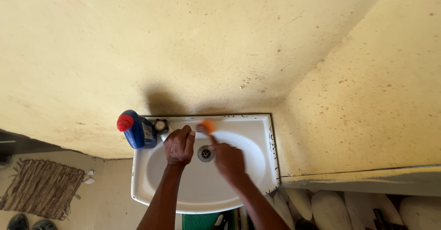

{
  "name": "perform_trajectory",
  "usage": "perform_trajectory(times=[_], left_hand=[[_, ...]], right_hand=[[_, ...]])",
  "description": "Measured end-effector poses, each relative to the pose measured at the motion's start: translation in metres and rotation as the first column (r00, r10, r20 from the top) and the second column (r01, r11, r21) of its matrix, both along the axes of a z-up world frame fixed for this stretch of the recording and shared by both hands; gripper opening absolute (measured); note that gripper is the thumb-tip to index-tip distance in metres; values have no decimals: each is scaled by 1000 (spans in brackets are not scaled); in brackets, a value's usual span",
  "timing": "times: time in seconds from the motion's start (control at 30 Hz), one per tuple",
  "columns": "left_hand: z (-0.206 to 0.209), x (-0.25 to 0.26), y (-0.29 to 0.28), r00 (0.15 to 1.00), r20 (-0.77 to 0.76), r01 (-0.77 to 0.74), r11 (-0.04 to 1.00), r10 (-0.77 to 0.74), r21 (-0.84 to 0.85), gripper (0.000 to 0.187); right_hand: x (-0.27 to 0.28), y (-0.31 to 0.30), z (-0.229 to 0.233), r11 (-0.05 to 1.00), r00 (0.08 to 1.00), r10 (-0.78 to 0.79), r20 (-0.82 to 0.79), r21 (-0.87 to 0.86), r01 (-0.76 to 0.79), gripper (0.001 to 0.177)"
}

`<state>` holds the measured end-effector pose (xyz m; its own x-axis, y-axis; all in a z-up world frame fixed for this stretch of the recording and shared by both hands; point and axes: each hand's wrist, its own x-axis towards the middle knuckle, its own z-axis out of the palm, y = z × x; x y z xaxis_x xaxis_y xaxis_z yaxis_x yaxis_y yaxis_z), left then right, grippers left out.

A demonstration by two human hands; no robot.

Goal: The person scrubs a white wall-mounted sink with an orange brush, repeatedly applying liquid detergent from a blue bottle and rinsing the brush under running water. The person cleans the basin, faucet, and surrounding edges, then rinses the brush and places the detergent bottle back on the sink.

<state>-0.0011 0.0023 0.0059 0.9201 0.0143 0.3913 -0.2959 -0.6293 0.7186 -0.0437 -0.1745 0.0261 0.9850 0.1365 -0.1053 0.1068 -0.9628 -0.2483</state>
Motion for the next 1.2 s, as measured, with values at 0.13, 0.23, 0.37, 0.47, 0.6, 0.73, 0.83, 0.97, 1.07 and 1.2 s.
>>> perform_trajectory(times=[0.13, 0.23, 0.37, 0.47, 0.6, 0.73, 0.83, 0.97, 1.07, 1.2], left_hand=[[4, -2, 1, 999, 35, 2, 1000, -2, -10, 25], [2, -1, -2, 1000, 12, 2, 999, -2, 38, 29], [-6, 1, 1, 1000, -4, -8, 999, 9, 38, 29], [-9, 0, -1, 1000, -13, -4, 999, 5, 52, 27], [-5, 2, 1, 1000, -8, -4, 998, 5, 62, 26], [-2, 2, -1, 1000, -18, 0, 998, 1, 57, 24], [-4, 0, 0, 1000, -2, 0, 998, 0, 55, 23], [-2, 1, -1, 999, -41, -1, 997, 4, 76, 24], [-3, 3, 1, 999, -39, 5, 996, -1, 88, 24], [0, 1, 3, 998, -47, 41, 992, -36, 123, 26]], right_hand=[[3, 10, -15, 997, 998, 55, -7, -62, -55, 44], [0, -35, -17, 996, 996, -87, -23, -34, 86, 42], [-15, -116, 0, 874, 902, -427, 68, 285, 393, 45], [-14, -109, 4, 896, 891, -443, -102, -91, 435, 39], [-5, -86, 15, 869, 867, -494, -69, 0, 495, 40], [1, -90, 22, 867, 866, -497, -63, 12, 498, 37], [-7, -93, 21, 868, 866, -495, -68, 0, 496, 33], [-29, -87, 24, 825, 810, -552, -199, 15, 566, 42], [-51, -82, 24, 841, 839, -537, -85, 27, 541, 44], [-40, -82, 24, 824, 821, -561, -101, 18, 566, 43]])
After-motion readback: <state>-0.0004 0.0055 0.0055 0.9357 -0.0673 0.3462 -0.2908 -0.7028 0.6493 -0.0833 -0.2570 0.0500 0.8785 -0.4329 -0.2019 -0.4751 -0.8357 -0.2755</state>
